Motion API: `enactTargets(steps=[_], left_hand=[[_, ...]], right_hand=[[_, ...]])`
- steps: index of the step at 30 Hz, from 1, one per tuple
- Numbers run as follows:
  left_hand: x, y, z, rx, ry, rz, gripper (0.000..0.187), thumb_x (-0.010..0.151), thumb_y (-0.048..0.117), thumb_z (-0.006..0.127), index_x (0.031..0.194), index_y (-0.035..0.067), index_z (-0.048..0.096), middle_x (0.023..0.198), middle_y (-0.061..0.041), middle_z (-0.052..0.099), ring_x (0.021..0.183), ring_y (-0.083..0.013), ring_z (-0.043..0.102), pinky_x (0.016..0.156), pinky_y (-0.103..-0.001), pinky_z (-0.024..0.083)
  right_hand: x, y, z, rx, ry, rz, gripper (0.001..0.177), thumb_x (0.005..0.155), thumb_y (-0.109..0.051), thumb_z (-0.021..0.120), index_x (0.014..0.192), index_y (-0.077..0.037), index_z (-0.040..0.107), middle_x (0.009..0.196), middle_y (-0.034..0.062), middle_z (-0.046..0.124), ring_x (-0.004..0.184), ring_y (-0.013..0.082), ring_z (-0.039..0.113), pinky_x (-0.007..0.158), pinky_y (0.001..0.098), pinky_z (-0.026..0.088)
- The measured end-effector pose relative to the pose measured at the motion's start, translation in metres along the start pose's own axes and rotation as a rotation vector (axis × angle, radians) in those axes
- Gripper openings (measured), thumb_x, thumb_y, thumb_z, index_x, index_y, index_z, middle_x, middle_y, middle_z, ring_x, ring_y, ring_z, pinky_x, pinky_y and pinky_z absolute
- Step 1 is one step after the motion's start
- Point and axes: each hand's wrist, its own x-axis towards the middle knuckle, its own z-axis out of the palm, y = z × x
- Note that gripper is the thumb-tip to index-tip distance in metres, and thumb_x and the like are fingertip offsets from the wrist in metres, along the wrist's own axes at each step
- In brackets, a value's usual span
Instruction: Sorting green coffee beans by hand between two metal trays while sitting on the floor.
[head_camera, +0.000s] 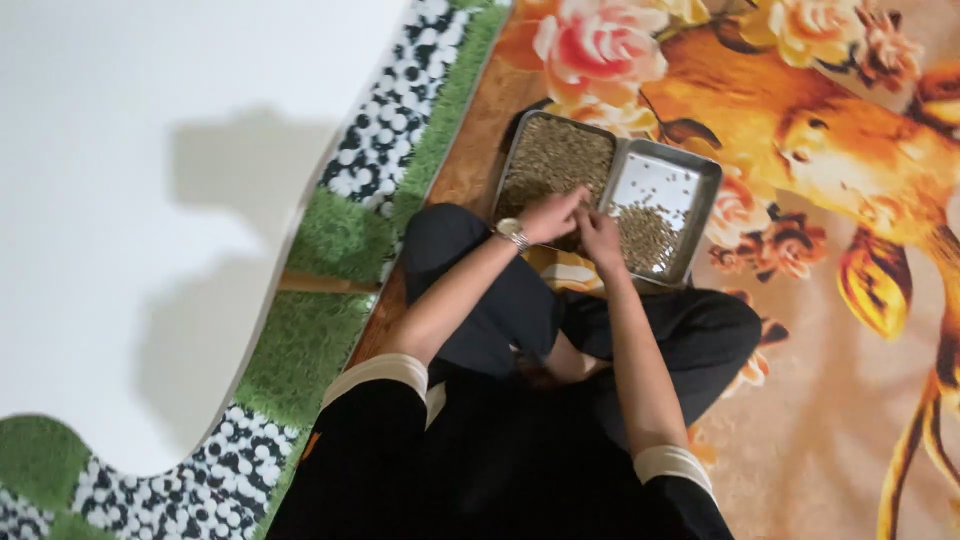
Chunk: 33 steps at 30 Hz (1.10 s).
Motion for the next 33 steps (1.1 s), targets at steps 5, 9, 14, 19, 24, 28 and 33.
enactTargets(steps=[5,9,14,19,24,28,33], left_hand=[[0.015,-0.026,0.029,0.156,-0.054,0.055,0.059,0.089,0.014,0.059,0.144,0.021,0.037,0.116,-0.021,0.071,0.114,-0.0417,0.069,0.097,-0.051,0.058],[0.024,-0.048,0.043,0.173,-0.077,0.189,0.077,0.092,0.016,0.059,0.159,0.023,0.023,0.122,-0.02,0.07,0.117,-0.0408,0.068,0.098,-0.05,0.059],[0.032,-0.057,0.045,0.201,-0.087,0.161,0.077,0.096,0.021,0.063,0.161,0.019,0.022,0.128,-0.025,0.063,0.12,-0.0449,0.064,0.102,-0.051,0.055],[0.063,-0.109,0.05,0.243,-0.012,0.114,0.069,0.104,0.014,0.063,0.161,0.014,0.024,0.155,-0.033,0.038,0.131,-0.0494,0.057,0.108,-0.055,0.051],[0.079,-0.124,0.062,0.478,-0.004,-0.044,0.063,0.085,-0.008,0.067,0.144,0.006,0.047,0.14,-0.038,0.047,0.099,-0.0447,0.073,0.068,-0.052,0.061],[0.087,-0.126,0.073,0.592,0.026,-0.061,0.052,0.089,-0.002,0.067,0.137,0.011,0.056,0.138,-0.032,0.052,0.1,-0.0388,0.074,0.07,-0.047,0.063],[0.076,-0.122,0.062,0.453,0.138,-0.016,0.029,0.09,0.0,0.067,0.119,-0.003,0.064,0.138,-0.03,0.056,0.086,-0.035,0.075,0.074,-0.048,0.064]], right_hand=[[0.011,0.032,0.003,0.161,-0.019,-0.007,0.029,0.102,-0.028,0.06,0.101,-0.003,0.076,0.082,0.0204,0.071,0.08,0.0326,0.071,0.07,0.0473,0.057],[0.015,0.047,-0.001,0.208,0.003,-0.038,0.023,0.1,-0.022,0.067,0.1,0.0,0.075,0.082,0.0235,0.068,0.077,0.0287,0.067,0.067,0.0481,0.054],[0.015,0.048,-0.01,-0.023,0.035,-0.087,0.024,0.094,-0.027,0.071,0.107,-0.006,0.077,0.09,0.017,0.074,0.089,0.036,0.071,0.081,0.0508,0.054],[0.033,0.109,-0.042,-0.427,0.184,-0.189,0.029,0.096,-0.037,0.072,0.11,-0.012,0.077,0.095,0.0159,0.076,0.1,0.0422,0.071,0.088,0.057,0.053],[0.008,0.129,-0.072,-0.38,0.39,-0.265,0.013,0.104,-0.023,0.073,0.106,-0.011,0.074,0.087,0.0134,0.071,0.088,0.0388,0.072,0.084,0.0517,0.056],[-0.029,0.085,-0.064,-0.261,0.377,-0.267,0.017,0.113,-0.017,0.065,0.108,-0.001,0.07,0.087,0.0173,0.069,0.088,0.0415,0.071,0.084,0.0557,0.055],[-0.004,0.105,-0.053,-0.272,0.302,-0.388,0.011,0.111,-0.014,0.067,0.11,-0.003,0.07,0.09,0.0173,0.071,0.088,0.0423,0.071,0.082,0.0561,0.057]])
